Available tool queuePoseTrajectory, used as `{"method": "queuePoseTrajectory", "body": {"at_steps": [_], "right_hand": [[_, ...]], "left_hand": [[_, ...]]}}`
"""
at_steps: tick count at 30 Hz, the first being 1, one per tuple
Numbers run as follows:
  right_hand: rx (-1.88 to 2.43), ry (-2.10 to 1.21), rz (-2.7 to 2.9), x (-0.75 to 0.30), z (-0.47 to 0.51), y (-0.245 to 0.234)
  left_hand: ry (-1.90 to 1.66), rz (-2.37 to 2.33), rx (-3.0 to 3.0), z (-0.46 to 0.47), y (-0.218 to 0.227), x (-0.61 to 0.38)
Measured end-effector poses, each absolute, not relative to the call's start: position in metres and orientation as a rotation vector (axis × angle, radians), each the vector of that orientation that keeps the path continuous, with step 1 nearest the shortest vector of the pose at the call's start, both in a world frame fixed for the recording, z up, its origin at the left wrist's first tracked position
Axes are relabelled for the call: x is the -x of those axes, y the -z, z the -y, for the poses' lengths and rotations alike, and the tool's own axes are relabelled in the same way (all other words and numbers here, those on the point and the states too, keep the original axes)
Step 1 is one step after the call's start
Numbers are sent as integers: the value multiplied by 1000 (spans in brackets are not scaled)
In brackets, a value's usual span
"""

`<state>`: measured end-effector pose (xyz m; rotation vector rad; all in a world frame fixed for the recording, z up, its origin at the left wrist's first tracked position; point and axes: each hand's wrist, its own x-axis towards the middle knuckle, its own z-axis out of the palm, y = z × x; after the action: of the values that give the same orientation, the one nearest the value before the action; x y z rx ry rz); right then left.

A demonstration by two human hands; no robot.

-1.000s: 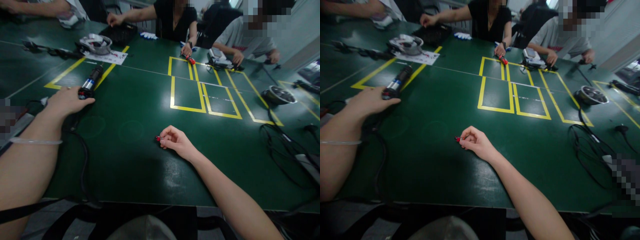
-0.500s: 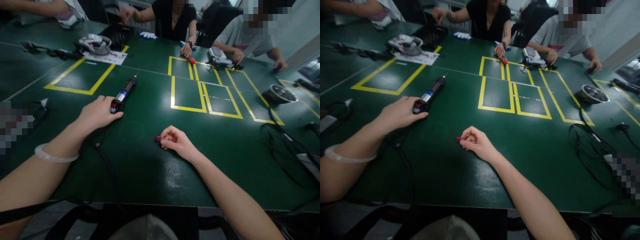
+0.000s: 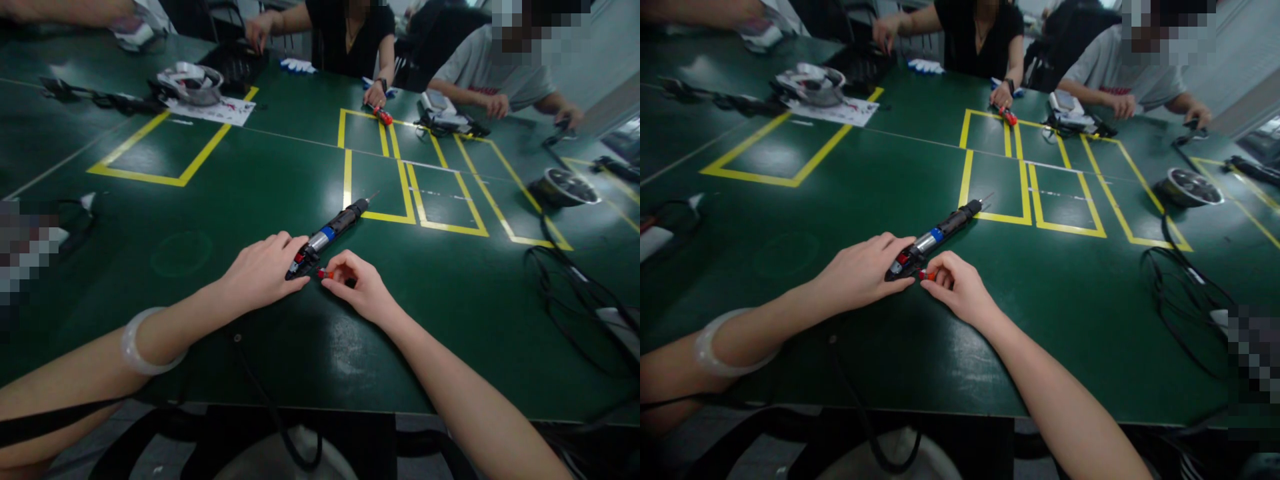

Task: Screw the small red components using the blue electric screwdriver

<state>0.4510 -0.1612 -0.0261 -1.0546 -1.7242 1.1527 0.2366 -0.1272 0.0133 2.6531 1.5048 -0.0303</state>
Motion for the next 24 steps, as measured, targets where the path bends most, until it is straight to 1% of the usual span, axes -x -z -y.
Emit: {"method": "queuePoseTrajectory", "body": {"at_steps": [4, 8, 17, 24], "right_hand": [[1053, -816, 2024, -450, 164, 24], [1068, -635, 2155, -446, 165, 21], [1096, -385, 2300, -439, 160, 31], [1063, -406, 2296, -442, 160, 30]], "left_hand": [[17, -1439, -2668, 133, -14, -239], [-5, -1413, -2672, 134, -15, -239], [1, -1403, -2668, 133, -15, -240], [26, -1403, -2655, 133, -17, -240]]}}
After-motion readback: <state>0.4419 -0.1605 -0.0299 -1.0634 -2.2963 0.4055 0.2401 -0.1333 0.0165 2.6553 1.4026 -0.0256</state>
